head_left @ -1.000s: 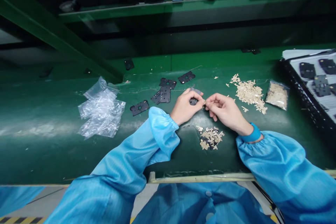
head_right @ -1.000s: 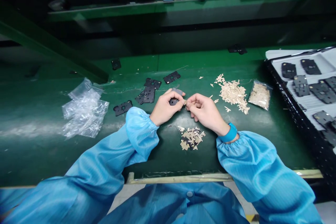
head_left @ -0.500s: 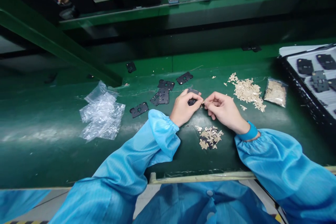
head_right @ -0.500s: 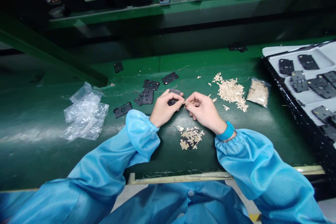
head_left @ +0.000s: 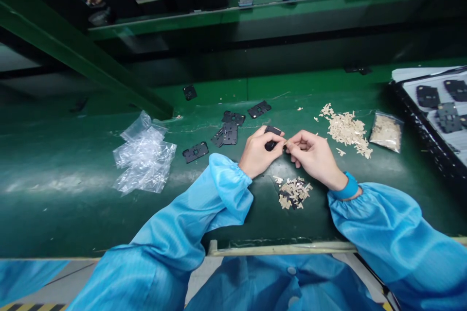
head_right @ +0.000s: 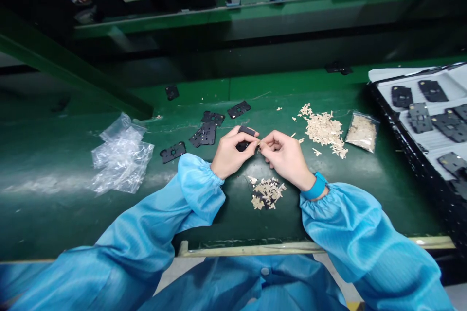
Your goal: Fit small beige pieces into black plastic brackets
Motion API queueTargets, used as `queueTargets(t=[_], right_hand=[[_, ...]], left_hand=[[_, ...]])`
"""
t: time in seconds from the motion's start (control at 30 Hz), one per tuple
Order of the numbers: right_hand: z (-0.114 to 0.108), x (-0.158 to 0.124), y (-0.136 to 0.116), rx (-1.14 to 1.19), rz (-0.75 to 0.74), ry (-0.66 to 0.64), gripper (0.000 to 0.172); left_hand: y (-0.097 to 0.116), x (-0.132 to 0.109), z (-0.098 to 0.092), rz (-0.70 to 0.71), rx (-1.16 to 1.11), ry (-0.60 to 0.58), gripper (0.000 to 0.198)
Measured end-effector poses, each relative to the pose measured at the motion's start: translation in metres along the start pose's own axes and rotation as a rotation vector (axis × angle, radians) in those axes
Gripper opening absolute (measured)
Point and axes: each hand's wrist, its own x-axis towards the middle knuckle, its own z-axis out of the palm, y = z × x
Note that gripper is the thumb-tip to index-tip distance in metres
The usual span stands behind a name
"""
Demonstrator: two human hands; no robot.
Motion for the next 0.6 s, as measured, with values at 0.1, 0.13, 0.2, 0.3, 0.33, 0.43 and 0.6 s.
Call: queueTargets(t=[0.1,0.13,0.2,0.3,0.33,0.43,0.6], right_hand=[[0.0007,-0.0006,0.0005,-0.024,0.003,0.021,0.022],[0.0014,-0.001,0.001,-0.043,-0.007,0.03,0.021],[0.0029,-0.002,0.0021,-0.115,-0.061,0.057,0.018],[0.0044,-0.0032,0.0031,-0.249,-0.172,0.102,0.015],[0.0044,-0.0032,0.0031,-0.268,-0.192,0.106,0.014],[0.0023,-0.0013,0.0026,-0.202,-0.164,0.086,0.011],[-0.0039,0.0047,0.0015,-0.023,-0.053,0.115,0.002]], left_hand=[[0.0016,-0.0017,-0.0002,0.046,0.018,0.006,0.008],[0.0021,-0.0025,-0.0002,0.056,0.029,0.003,0.009],[0.0029,-0.0039,-0.0002,0.063,0.051,-0.003,0.011],[0.0033,-0.0039,-0.0002,0.043,0.054,-0.015,0.013],[0.0032,-0.0031,-0.0004,0.031,0.047,-0.019,0.013],[0.0028,0.0011,-0.002,-0.034,0.009,-0.02,0.011],[0.0012,0.0057,-0.0043,-0.202,-0.063,0.067,0.023]])
